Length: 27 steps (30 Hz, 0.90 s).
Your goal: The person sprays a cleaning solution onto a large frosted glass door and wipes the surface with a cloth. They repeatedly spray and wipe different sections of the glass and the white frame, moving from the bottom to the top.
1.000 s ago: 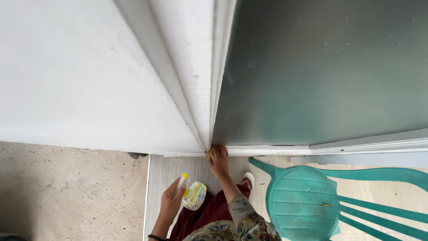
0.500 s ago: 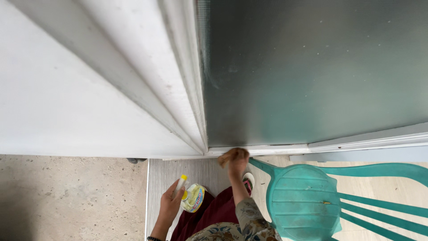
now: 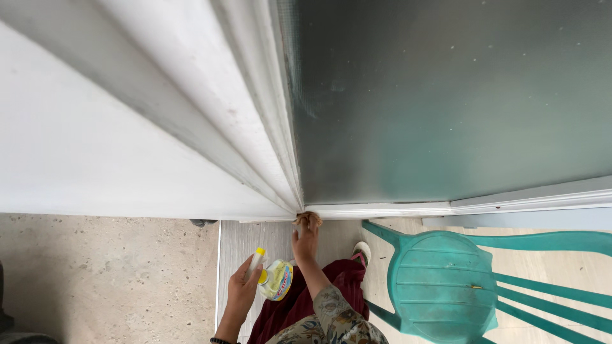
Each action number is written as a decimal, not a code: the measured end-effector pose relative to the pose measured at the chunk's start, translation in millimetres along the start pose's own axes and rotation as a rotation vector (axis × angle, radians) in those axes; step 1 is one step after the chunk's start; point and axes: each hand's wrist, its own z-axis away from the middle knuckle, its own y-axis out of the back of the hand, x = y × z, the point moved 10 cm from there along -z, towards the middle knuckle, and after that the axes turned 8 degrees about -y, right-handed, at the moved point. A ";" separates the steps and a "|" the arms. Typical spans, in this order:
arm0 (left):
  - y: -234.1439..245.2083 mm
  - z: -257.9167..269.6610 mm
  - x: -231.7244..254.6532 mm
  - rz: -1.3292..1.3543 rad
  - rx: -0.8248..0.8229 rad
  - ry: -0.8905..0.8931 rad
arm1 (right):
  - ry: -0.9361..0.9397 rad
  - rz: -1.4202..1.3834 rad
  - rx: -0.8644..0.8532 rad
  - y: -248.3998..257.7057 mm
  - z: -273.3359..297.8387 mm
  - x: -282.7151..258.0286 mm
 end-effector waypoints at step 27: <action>-45.4 9.2 5.9 -0.093 -0.139 -0.037 | -0.214 0.138 -0.052 122.3 -51.3 131.1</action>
